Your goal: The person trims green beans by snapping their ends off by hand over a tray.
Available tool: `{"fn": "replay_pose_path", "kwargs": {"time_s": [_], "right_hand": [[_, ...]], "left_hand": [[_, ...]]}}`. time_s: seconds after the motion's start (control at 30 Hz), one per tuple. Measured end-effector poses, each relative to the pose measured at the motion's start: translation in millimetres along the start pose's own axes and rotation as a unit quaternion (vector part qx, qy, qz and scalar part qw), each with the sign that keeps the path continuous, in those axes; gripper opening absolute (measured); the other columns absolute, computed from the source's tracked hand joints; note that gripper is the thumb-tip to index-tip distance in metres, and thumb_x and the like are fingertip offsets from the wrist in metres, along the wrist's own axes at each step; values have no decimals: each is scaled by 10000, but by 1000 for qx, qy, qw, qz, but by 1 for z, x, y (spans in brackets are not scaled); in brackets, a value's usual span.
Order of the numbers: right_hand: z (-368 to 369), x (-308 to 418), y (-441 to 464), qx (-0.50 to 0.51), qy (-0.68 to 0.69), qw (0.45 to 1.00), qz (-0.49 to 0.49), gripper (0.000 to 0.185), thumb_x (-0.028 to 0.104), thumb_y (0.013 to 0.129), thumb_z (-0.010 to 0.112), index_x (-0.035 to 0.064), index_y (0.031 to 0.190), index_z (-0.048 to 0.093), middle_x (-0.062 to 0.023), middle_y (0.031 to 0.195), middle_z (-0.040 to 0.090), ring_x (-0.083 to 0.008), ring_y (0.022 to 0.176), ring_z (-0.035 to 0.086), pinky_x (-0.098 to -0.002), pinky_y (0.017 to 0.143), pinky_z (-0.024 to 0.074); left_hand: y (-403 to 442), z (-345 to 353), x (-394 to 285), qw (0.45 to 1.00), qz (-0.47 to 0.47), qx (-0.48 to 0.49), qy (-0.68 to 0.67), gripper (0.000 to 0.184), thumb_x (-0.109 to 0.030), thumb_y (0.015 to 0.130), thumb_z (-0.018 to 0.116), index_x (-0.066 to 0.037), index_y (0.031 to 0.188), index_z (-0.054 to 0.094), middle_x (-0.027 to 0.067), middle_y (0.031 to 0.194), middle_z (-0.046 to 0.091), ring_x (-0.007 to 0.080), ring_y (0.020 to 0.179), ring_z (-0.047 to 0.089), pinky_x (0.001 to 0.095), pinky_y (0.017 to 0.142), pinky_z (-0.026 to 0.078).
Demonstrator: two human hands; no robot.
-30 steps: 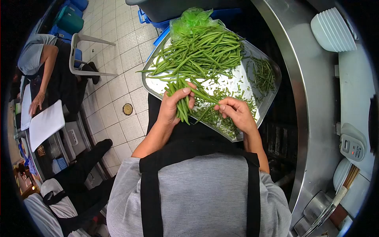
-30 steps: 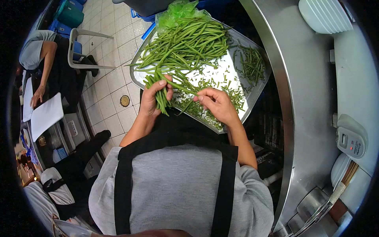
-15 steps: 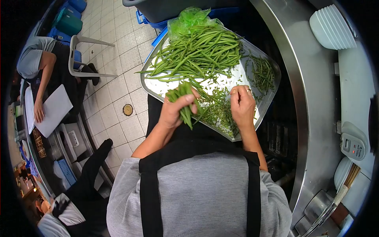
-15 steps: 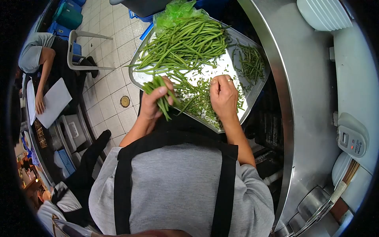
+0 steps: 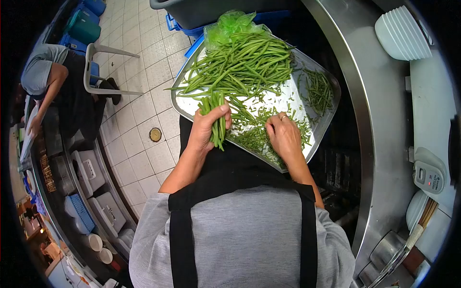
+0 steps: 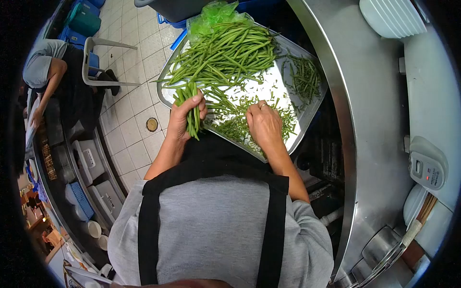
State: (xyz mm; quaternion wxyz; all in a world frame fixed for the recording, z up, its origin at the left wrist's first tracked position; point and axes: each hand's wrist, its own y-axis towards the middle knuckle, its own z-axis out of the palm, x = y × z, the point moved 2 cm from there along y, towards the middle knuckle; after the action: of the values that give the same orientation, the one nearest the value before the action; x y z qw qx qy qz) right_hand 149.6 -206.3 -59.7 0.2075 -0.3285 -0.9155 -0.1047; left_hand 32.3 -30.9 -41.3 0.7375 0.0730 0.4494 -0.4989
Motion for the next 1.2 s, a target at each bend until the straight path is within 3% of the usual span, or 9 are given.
{"fn": "replay_pose_path", "kwargs": {"time_s": [0.23, 0.37, 0.4, 0.5, 0.7, 0.8, 1.13, 1.2], "right_hand": [[-42, 20, 0, -17, 11, 997, -78, 147, 71, 764, 638, 79, 901, 584, -79, 872, 571, -280, 796, 577, -386, 736, 437], [-43, 30, -2, -7, 26, 992, -122, 133, 57, 767, 641, 72, 891, 593, -77, 872, 596, -275, 796, 581, -379, 758, 424], [-44, 33, -2, -2, 36, 991, -126, 129, 57, 768, 644, 71, 888, 596, -77, 861, 601, -274, 791, 581, -377, 753, 424], [-44, 36, -3, -7, 56, 990, -130, 115, 57, 771, 653, 66, 875, 605, -79, 832, 611, -272, 773, 579, -370, 740, 425], [-48, 30, -1, -3, 73, 991, -109, 98, 58, 775, 650, 57, 864, 609, -82, 816, 605, -277, 748, 572, -361, 727, 426], [-49, 32, -1, -17, 50, 991, -119, 102, 57, 766, 650, 55, 860, 608, -83, 808, 596, -276, 740, 567, -359, 722, 424], [-42, 37, 0, -25, 31, 986, -161, 155, 32, 713, 682, 66, 844, 607, -74, 805, 589, -269, 709, 555, -356, 704, 423], [-44, 40, -1, -46, 46, 986, -153, 150, 9, 715, 666, 53, 842, 599, -84, 792, 584, -256, 690, 554, -335, 679, 432]], "left_hand": [[-4, 11, 9, 983, -55, 62, 166, 184, -101, 809, 693, 13, 938, 628, 44, 728, 613, 102, 573, 564, 233, 527, 453], [-4, 15, 14, 930, -12, 120, 347, 179, -127, 811, 700, 0, 926, 649, 28, 752, 626, 99, 627, 571, 247, 603, 471], [-5, 16, 14, 899, 51, 126, 416, 195, -147, 800, 709, -4, 921, 655, 53, 747, 632, 116, 663, 579, 280, 638, 477], [-5, 15, 16, 858, 83, 152, 483, 164, -126, 816, 700, 0, 910, 656, 26, 796, 600, 93, 722, 545, 251, 668, 446], [-7, 16, 12, 880, 26, 137, 454, 166, -131, 815, 695, 8, 894, 652, 47, 768, 583, 111, 703, 539, 275, 666, 442], [-5, 18, 9, 866, 68, 127, 479, 192, -155, 785, 702, -5, 894, 655, 124, 770, 608, 234, 698, 592, 331, 674, 468], [-8, 21, 19, 825, 139, 146, 528, 180, -130, 767, 705, -4, 883, 649, 145, 745, 588, 272, 668, 592, 344, 649, 470], [-7, 20, 22, 843, 121, 141, 505, 167, -129, 776, 702, 0, 866, 645, 122, 712, 588, 237, 628, 581, 332, 614, 464]]}}
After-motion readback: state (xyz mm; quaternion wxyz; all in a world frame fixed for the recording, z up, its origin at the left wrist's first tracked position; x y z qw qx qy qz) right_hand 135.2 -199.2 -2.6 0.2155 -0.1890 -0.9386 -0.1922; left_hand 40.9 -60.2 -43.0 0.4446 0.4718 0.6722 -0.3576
